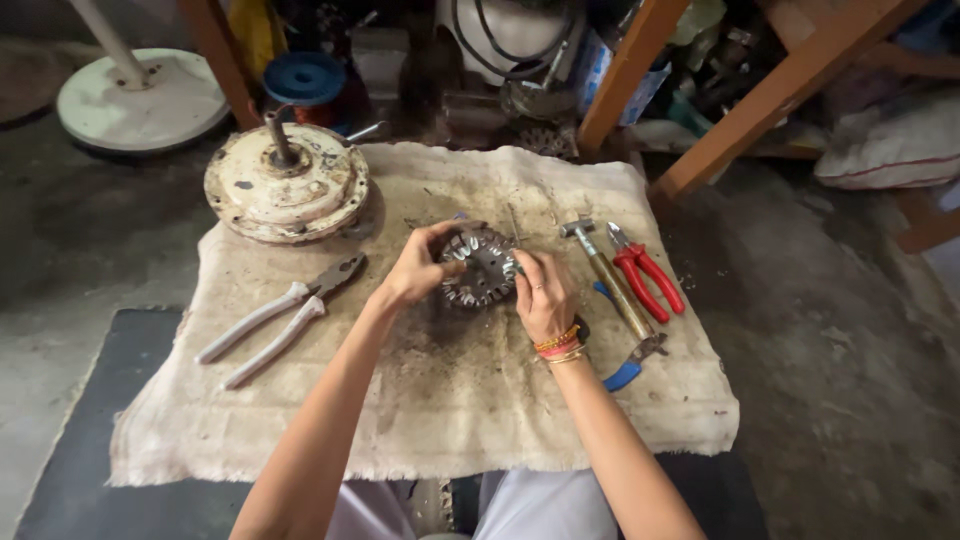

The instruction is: The person works on a ceiling fan motor stator placed on a cloth over their lap. They press and seat the wound stator onto the shaft assembly, use a screwdriver to adjust it, tap it with a hammer, and manipulate the windings and wires while fitting the parts together by hand.

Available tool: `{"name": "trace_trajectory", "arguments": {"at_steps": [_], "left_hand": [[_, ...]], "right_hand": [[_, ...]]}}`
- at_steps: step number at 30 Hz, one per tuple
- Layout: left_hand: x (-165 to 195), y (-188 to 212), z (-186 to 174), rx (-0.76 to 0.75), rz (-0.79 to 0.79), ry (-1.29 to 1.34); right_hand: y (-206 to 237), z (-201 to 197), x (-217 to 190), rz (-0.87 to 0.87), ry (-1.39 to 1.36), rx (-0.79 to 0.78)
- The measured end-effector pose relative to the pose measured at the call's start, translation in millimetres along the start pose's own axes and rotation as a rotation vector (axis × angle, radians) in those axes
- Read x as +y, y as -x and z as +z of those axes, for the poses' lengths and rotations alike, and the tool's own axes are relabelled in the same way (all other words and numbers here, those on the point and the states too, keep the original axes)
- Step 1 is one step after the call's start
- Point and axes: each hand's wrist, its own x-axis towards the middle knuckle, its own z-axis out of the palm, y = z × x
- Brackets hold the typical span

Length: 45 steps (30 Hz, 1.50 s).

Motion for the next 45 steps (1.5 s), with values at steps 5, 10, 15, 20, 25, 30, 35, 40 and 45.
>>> {"name": "trace_trajectory", "arguments": {"at_steps": [5, 10, 15, 20, 25, 30, 35, 40, 45], "left_hand": [[-11.9, 22.0, 9.1, 0.104, 0.038, 0.176], [-16.0, 22.3, 10.0, 0.085, -0.043, 0.358], [-17.5, 22.4, 8.5, 0.069, -0.067, 0.371], [-18.0, 20.9, 8.9, 0.070, -0.039, 0.390], [-18.7, 21.6, 8.2, 0.081, -0.054, 0.373], [-20.9, 21.9, 6.7, 0.103, -0.067, 0.327], [-22.9, 21.1, 6.9, 0.107, -0.060, 0.324], [-24.1, 22.5, 6.7, 0.100, -0.062, 0.339], [-21.2, 21.9, 7.3, 0.108, -0.054, 0.290]], "right_hand": [[-9.5, -15.8, -12.0, -0.070, 0.020, -0.052], [-10.6, -18.3, -15.8, -0.097, 0.055, -0.070], [-8.4, -16.9, -11.2, -0.093, 0.067, -0.080], [-7.3, -15.8, -7.9, -0.079, 0.069, -0.042], [-5.1, -13.4, -5.3, -0.134, 0.086, 0.004], [-0.4, -10.9, -0.5, -0.117, 0.111, -0.022], [1.0, -5.5, 3.4, -0.111, 0.109, -0.014], [1.7, -7.2, 0.7, -0.135, 0.114, -0.003], [-0.2, -8.7, -1.9, -0.132, 0.083, 0.002]]}}
